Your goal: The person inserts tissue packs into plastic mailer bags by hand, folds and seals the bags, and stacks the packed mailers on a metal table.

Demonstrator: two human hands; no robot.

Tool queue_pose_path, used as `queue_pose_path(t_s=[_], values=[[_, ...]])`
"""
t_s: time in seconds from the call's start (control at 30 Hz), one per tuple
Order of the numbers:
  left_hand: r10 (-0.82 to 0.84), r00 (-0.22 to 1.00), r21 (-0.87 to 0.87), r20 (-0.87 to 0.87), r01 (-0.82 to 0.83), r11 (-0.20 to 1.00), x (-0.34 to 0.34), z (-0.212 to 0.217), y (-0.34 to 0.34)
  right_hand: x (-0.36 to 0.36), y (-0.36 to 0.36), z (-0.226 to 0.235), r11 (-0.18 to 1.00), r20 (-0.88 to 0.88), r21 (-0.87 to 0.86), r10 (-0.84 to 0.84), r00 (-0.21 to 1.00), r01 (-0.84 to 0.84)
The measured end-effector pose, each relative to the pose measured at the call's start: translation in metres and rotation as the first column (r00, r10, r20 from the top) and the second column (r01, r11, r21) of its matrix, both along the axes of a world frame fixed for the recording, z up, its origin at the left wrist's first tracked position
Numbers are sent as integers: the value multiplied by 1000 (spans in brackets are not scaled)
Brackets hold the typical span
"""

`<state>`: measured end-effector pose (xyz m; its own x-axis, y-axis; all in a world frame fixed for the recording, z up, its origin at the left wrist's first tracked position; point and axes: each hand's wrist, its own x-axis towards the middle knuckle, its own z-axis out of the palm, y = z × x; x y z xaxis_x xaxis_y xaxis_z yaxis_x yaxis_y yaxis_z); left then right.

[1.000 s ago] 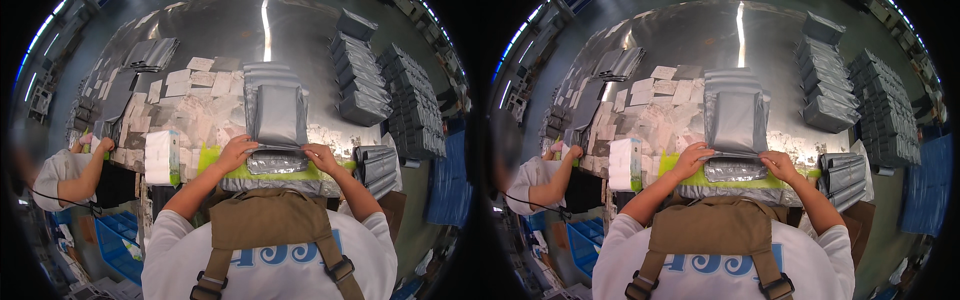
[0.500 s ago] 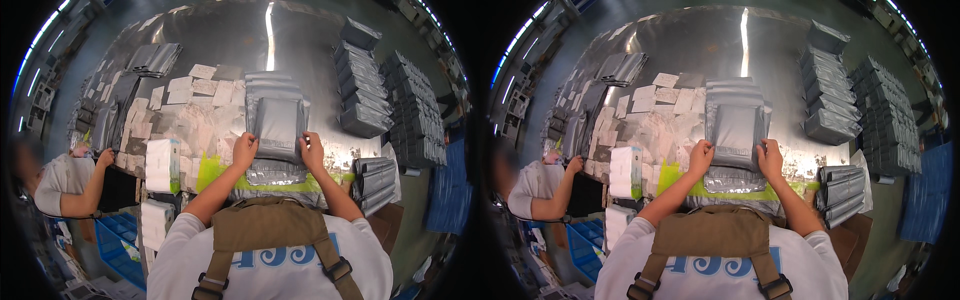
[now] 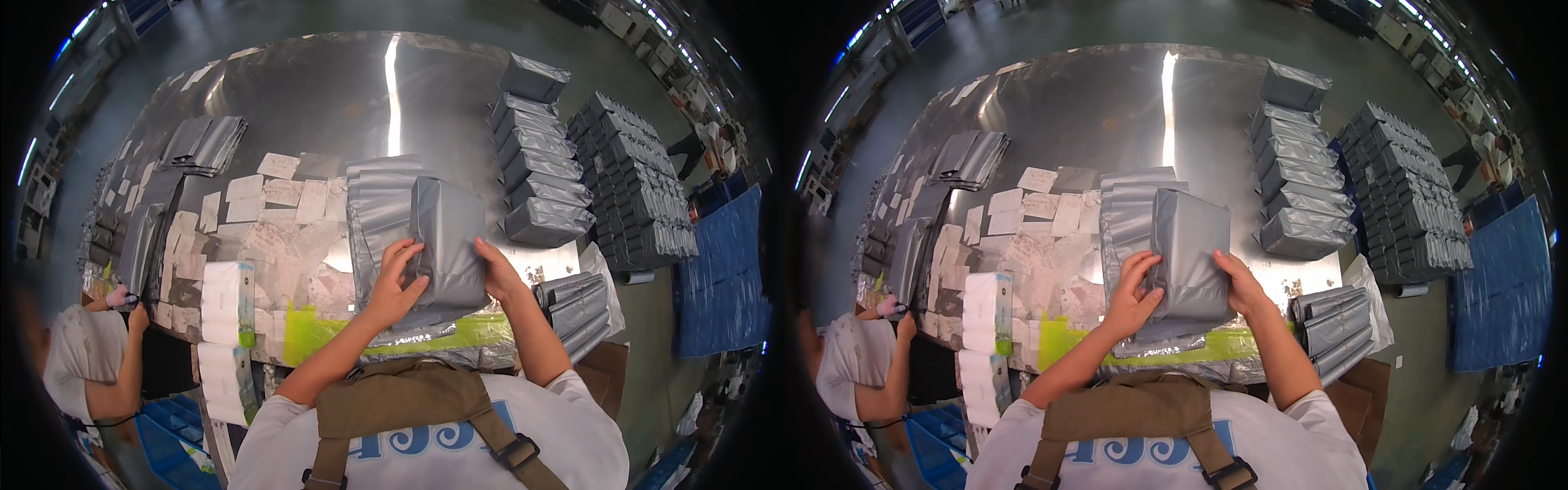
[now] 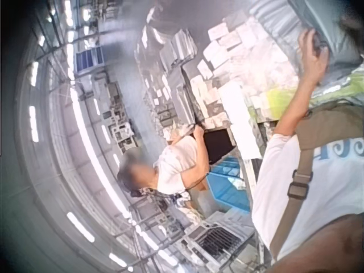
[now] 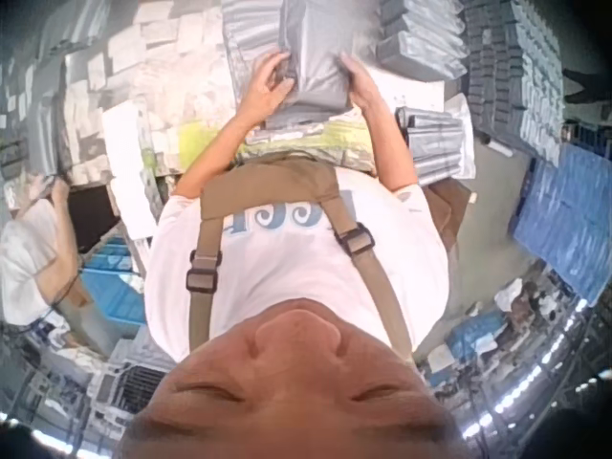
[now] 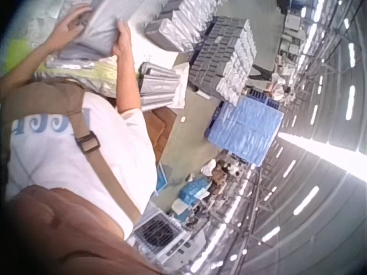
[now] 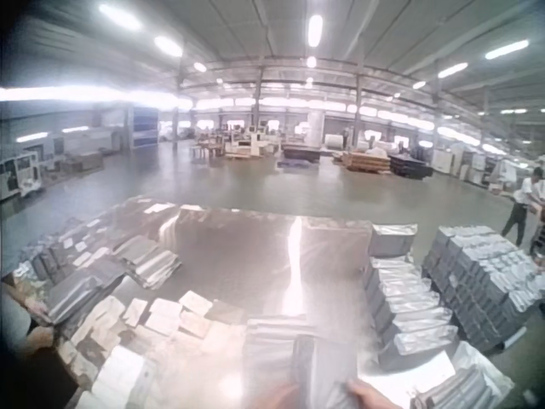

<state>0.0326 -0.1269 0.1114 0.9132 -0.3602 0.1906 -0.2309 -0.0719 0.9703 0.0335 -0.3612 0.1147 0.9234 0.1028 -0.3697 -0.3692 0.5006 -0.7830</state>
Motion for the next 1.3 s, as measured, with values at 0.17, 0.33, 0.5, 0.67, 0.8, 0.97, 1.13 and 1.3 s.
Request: queue_pose_path(t_s=[0.17,0.33,0.5,0.67,0.8,0.97,1.13,1.3], values=[[53,998,93,40,-56,994,39,-78,-2,-20,-43,-55,982,-218,182,-20,976,60],[-315,905,806,285,-49,590,44,-98,13,-10,-98,7,948,172,-205,-211,962,245],[-446,893,851,58,189,490,81,-88,34,101,-184,149,433,567,-795,285,772,424],[-391,904,864,173,52,501,82,-93,22,222,-235,187,-269,279,-812,600,750,518],[-367,910,870,193,14,492,80,-103,33,315,-282,152,-320,210,-787,664,717,527],[-421,881,877,214,16,480,102,-89,29,384,-397,66,-344,244,-700,708,663,626],[-54,831,716,553,-441,542,106,-46,69,347,-356,76,-375,416,-430,725,549,821],[635,682,915,363,-392,-101,29,-13,251,225,-225,52,-70,416,-734,739,529,675]])
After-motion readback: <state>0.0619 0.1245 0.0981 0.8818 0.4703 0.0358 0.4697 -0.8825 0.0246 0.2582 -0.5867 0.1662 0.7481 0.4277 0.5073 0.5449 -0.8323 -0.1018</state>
